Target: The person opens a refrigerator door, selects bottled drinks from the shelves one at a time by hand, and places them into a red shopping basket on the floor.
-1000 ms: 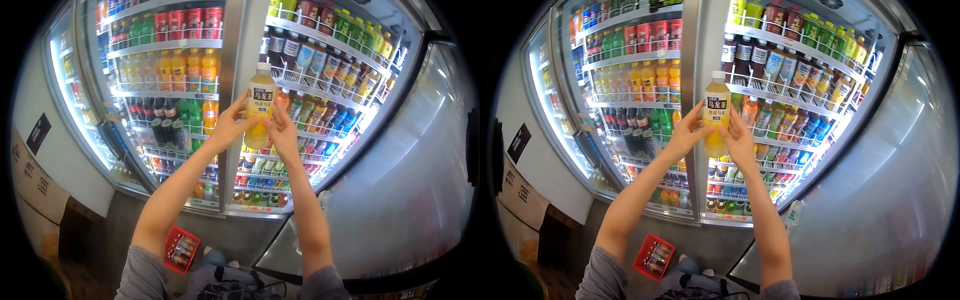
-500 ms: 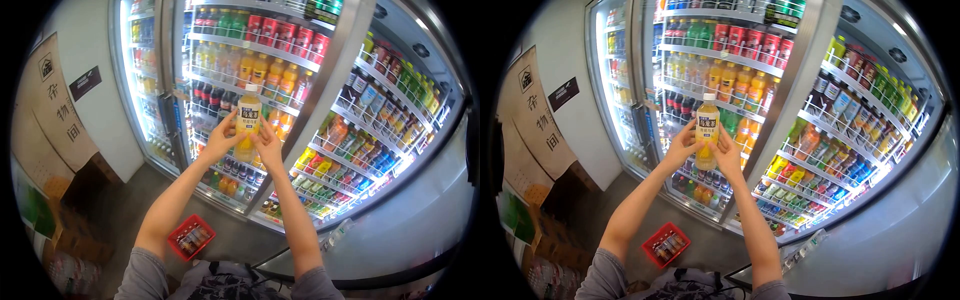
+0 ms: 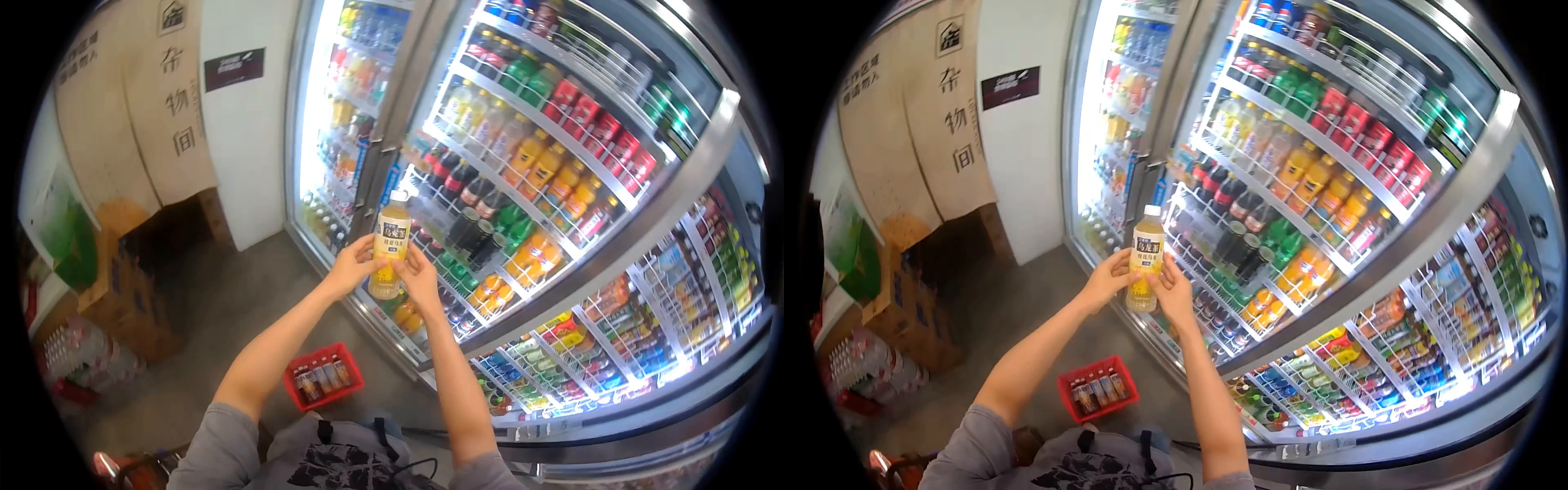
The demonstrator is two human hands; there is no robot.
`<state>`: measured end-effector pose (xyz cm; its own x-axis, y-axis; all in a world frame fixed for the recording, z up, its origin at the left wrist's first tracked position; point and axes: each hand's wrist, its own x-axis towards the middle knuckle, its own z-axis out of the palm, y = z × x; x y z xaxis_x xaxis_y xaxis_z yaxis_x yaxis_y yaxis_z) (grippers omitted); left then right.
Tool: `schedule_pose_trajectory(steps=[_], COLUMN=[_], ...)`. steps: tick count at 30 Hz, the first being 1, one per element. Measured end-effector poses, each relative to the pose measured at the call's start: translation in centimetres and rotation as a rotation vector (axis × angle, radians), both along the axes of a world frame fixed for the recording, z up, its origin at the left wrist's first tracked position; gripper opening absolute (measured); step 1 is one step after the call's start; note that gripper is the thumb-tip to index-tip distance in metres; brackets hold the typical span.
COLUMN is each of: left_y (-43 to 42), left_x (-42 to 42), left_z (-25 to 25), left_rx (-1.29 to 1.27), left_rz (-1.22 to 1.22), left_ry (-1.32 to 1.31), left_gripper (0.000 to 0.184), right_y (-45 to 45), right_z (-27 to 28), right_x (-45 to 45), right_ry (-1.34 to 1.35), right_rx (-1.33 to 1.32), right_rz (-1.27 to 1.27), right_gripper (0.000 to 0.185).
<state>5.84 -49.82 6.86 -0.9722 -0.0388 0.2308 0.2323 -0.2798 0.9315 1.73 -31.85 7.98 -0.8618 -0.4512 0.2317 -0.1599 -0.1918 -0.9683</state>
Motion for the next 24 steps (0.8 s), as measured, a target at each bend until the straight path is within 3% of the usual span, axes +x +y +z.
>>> schedule_pose_trajectory(steps=[5, 12, 17, 21, 24], left_y=[-3.6, -6.0, -6.1, -5.2, -4.2], left_x=[0.9, 1.4, 3.8, 6.9, 9.1], left_z=[-2.0, -11.8, -19.9, -23.2, -30.5], left_rx=[0.038, 0.15, 0.145, 0.193, 0.23], left_rz=[0.044, 0.234, 0.352, 0.443, 0.491], left_ry=[-0.094, -0.18, -0.299, -0.56, -0.655], left_gripper=[0.067, 0.066, 0.063, 0.066, 0.067], right_y=[-4.4, -8.4, -9.7, -9.8, -9.9], right_z=[-3.9, -11.1, -19.3, -26.1, -31.0], right_x=[-2.1, -4.6, -4.6, -3.4, -1.9], right_ry=[-0.07, -0.145, -0.311, -0.438, -0.531], right_rx=[0.053, 0.133, 0.222, 0.282, 0.344], right_rz=[0.057, 0.327, 0.493, 0.596, 0.665], right_gripper=[0.063, 0.064, 0.067, 0.074, 0.075])
